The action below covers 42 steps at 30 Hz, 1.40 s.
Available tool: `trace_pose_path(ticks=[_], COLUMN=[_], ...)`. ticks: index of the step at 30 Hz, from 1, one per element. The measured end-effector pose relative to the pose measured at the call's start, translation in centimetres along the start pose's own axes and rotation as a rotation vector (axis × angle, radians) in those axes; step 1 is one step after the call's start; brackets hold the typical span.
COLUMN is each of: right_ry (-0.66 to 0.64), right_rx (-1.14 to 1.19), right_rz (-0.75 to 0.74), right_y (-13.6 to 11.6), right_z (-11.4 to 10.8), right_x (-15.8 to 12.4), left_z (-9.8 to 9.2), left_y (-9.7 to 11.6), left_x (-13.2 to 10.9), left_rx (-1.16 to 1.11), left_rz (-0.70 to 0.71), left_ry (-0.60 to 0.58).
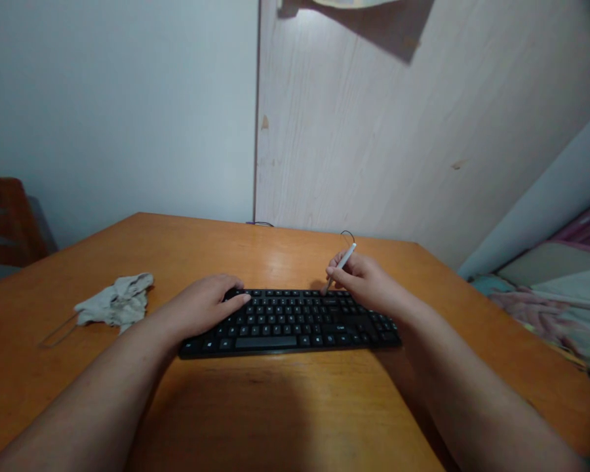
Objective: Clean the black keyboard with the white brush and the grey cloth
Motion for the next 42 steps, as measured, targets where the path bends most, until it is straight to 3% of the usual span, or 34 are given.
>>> trace_pose_path(ticks=[5, 8, 12, 16, 22, 27, 33, 38, 42], right_ry=[0.065, 0.151, 0.171, 0.180, 0.085, 0.156, 0.091, 0.159, 0.100], right_rx=[0.198, 0.193, 0.187, 0.066, -0.019, 0.018, 0.027, 0.073, 0.052], right_rz=[0.018, 0.048, 0.037, 0.008, 0.039, 0.018, 0.024, 0.006, 0.020], right_y=[0.5, 1.2, 1.3, 0.7, 0.3, 0.3, 0.3, 0.3, 0.7], right_z=[0.4, 0.9, 1.7, 1.9, 2.1, 1.5, 2.0, 1.6, 1.8], right_x=[-2.1, -3.8, -4.8, -4.9, -5.2, -5.1, -5.0, -4.9, -4.9], left_z=[0.1, 0.0, -0.1, -0.2, -0.4, -0.5, 0.0, 0.2, 0.3], left_y=[-0.1, 0.0, 0.0, 0.0, 0.4, 1.9, 3.8, 4.0, 3.8], left_x=[0.0, -0.1, -0.3, -0.5, -0.6, -1.0, -1.4, -1.5, -1.6], left_rx=[0.015, 0.010, -0.019, -0.018, 0.017, 0.085, 0.114, 0.129, 0.129], left_rz=[-0.008, -0.017, -0.045, -0.070, -0.082, -0.074, 0.008, 0.034, 0.039], left_ry=[-0.015, -0.022, -0.018, -0.020, -0.031, -0.041, -0.098, -0.099, -0.085])
Point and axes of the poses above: each hand's wrist, its own x-axis towards the middle knuckle, its own z-axis out of the palm, y = z × x, the point moved 3 cm from there along x, towards the middle knuckle, and after that the axes turned 5 degrees about -z, right-handed, at the moved point
